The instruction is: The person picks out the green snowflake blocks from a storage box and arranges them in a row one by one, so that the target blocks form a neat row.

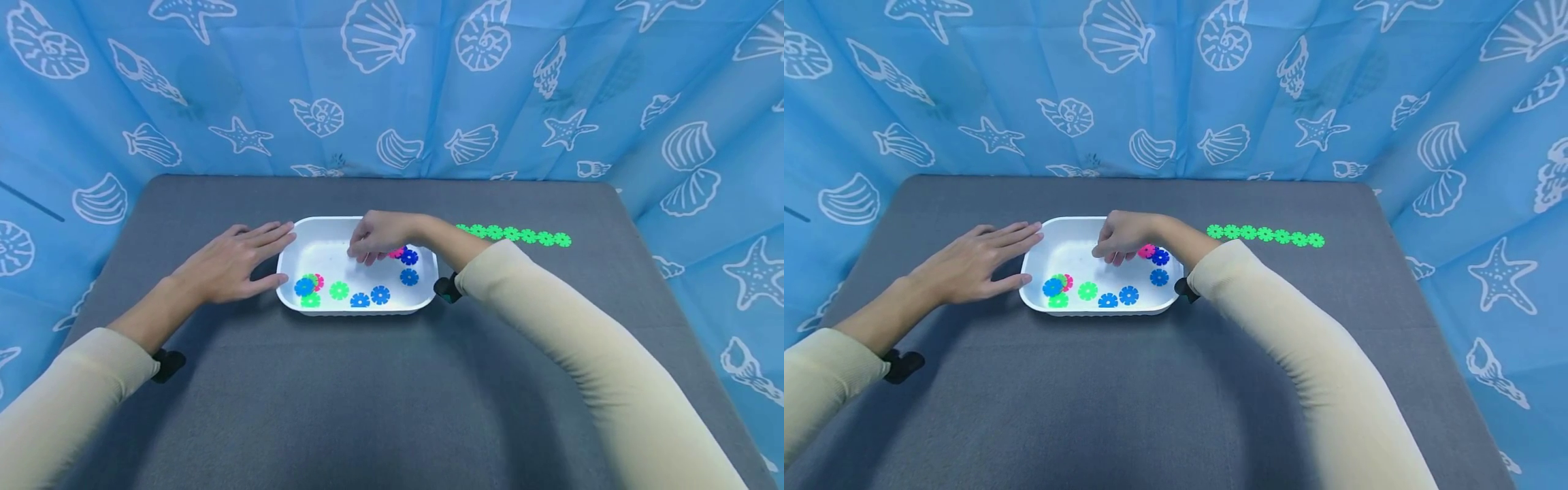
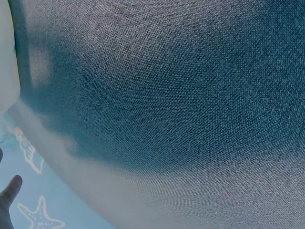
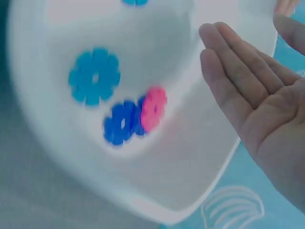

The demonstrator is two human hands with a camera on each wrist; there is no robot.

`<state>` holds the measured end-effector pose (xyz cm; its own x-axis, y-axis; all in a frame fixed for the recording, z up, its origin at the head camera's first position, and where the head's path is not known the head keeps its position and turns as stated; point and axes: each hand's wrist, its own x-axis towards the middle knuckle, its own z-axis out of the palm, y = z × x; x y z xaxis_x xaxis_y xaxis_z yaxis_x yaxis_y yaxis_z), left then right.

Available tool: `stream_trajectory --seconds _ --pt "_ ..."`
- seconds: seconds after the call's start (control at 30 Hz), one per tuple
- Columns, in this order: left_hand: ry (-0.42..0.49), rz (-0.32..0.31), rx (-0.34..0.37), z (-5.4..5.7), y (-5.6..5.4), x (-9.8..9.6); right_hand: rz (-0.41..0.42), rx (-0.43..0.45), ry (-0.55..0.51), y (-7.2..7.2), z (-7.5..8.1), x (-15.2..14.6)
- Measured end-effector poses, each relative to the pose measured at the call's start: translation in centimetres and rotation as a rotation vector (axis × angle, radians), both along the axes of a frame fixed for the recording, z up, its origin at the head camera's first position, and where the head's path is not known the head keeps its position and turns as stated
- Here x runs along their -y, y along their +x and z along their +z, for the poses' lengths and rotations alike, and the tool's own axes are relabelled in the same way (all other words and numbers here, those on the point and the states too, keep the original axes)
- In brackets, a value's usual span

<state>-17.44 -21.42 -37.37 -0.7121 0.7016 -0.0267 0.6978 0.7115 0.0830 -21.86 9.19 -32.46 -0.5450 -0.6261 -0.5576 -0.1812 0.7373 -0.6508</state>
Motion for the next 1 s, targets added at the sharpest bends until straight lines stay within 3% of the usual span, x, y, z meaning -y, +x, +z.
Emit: stream_trajectory --seconds 0.33,1.0 --pt "-0.006 0.006 0.005 0.0 0.0 0.0 0.060 0.091 0.045 1.0 -1.6 2.4" --pt "0.001 0.008 -0.002 -0.1 0.0 0.0 0.226 0.195 0.060 2.4 -1.8 4.3"
